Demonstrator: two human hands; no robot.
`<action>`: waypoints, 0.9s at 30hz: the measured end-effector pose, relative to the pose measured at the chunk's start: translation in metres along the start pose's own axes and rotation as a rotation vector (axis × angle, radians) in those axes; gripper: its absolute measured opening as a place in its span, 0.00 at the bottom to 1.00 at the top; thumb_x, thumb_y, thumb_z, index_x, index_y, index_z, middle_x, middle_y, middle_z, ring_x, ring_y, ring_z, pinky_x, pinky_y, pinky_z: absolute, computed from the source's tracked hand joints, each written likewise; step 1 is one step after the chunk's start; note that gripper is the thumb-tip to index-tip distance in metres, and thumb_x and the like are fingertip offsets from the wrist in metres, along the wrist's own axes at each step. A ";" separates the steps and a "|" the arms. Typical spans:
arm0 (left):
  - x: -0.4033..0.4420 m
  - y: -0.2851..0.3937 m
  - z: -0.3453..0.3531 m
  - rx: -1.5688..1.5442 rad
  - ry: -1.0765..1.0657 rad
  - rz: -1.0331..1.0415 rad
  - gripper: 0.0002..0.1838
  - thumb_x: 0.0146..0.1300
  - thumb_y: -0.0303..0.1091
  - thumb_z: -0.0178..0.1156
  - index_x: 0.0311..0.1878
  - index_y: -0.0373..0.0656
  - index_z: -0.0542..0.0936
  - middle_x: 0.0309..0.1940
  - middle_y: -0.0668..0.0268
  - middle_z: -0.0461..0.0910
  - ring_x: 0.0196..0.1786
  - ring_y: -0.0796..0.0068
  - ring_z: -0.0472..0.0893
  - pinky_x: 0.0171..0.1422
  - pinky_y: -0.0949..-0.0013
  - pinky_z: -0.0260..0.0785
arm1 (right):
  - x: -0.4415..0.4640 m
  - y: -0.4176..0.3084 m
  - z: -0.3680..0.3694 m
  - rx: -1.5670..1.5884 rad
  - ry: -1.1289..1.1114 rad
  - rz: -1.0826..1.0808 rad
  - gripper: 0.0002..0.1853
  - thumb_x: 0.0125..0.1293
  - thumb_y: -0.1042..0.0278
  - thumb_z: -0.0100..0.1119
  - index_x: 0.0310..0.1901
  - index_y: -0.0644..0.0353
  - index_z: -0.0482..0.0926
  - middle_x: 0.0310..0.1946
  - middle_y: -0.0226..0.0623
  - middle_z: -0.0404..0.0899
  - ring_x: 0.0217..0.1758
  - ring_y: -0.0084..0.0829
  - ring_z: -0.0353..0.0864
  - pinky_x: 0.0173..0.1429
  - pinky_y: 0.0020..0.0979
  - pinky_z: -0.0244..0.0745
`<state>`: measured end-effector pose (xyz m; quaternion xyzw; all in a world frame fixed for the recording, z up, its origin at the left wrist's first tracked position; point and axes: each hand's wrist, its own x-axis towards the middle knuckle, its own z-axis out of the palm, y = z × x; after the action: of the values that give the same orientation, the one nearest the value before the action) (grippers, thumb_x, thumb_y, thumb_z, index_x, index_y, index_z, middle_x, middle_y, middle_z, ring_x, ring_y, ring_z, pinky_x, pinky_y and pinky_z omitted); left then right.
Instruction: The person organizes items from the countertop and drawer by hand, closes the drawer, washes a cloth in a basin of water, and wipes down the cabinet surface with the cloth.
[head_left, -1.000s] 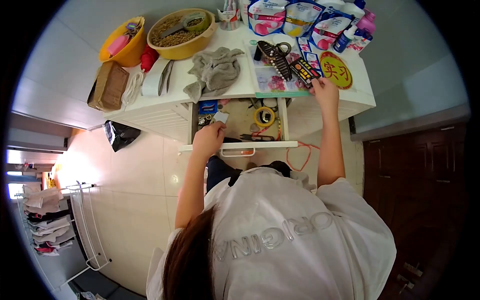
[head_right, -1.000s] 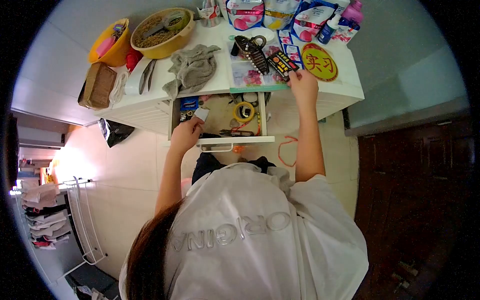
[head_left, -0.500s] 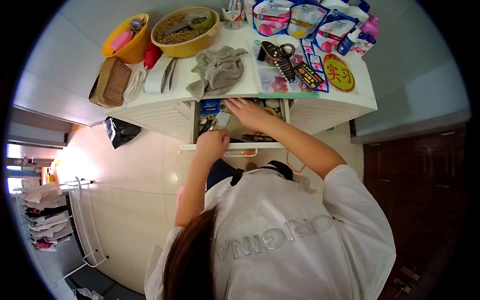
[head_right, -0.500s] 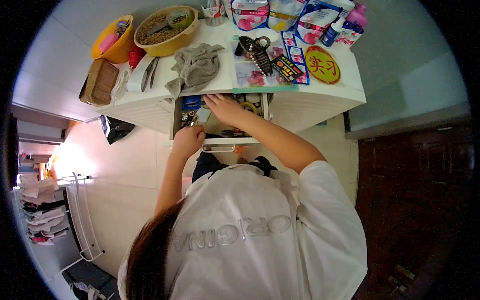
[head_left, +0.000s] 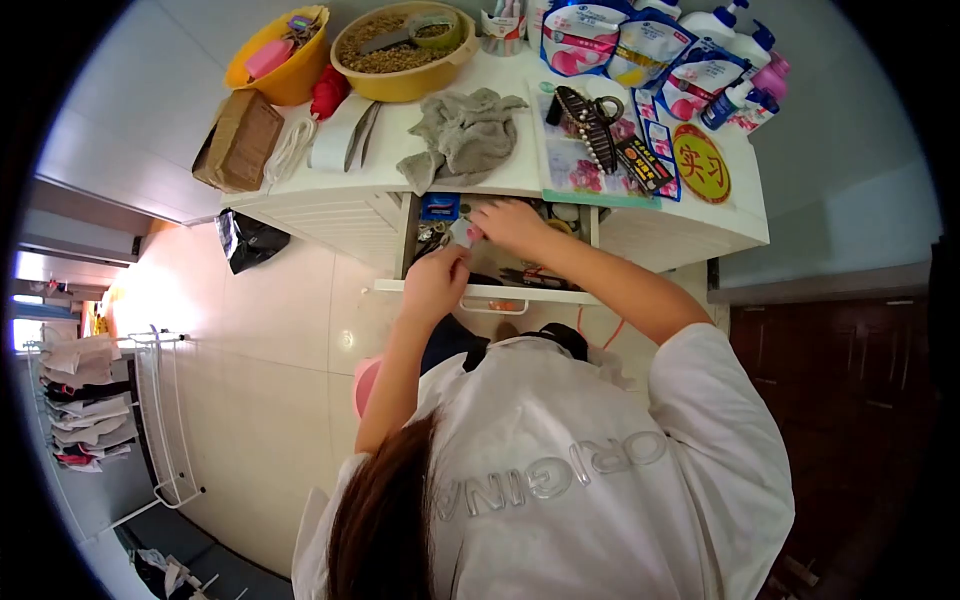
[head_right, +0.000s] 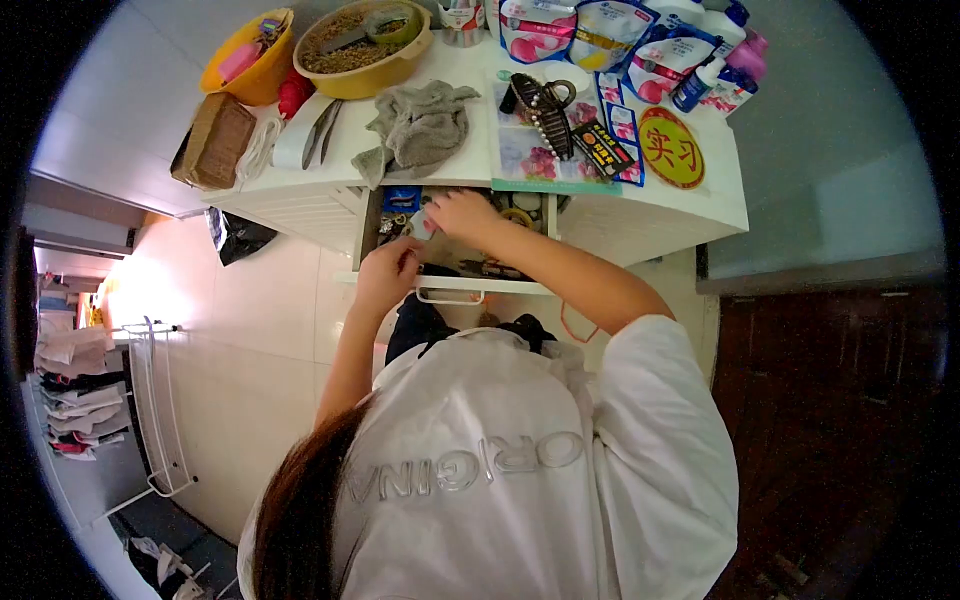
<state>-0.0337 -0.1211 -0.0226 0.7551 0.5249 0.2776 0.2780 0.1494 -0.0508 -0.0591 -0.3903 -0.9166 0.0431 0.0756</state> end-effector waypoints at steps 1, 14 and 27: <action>0.000 -0.001 0.000 -0.116 0.079 -0.039 0.10 0.54 0.27 0.52 0.40 0.41 0.77 0.27 0.57 0.78 0.30 0.61 0.78 0.35 0.65 0.70 | -0.004 -0.007 -0.012 0.096 0.035 0.037 0.15 0.55 0.65 0.55 0.44 0.58 0.70 0.36 0.39 0.76 0.40 0.41 0.78 0.41 0.41 0.73; 0.011 -0.005 0.006 -0.003 0.107 -0.006 0.08 0.55 0.30 0.54 0.37 0.41 0.79 0.34 0.58 0.78 0.36 0.61 0.79 0.37 0.64 0.71 | -0.020 0.013 -0.122 0.316 0.582 0.522 0.17 0.53 0.65 0.59 0.44 0.58 0.70 0.30 0.38 0.78 0.32 0.39 0.79 0.36 0.37 0.73; 0.001 0.006 0.003 0.175 0.000 -0.007 0.11 0.55 0.39 0.56 0.25 0.42 0.78 0.23 0.60 0.78 0.28 0.58 0.78 0.32 0.59 0.69 | -0.043 -0.020 -0.085 0.273 0.315 0.119 0.14 0.50 0.66 0.59 0.38 0.61 0.73 0.37 0.37 0.75 0.38 0.39 0.76 0.41 0.36 0.74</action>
<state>-0.0273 -0.1223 -0.0205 0.7748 0.5497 0.2295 0.2119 0.1793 -0.0946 0.0233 -0.4317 -0.8544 0.1097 0.2674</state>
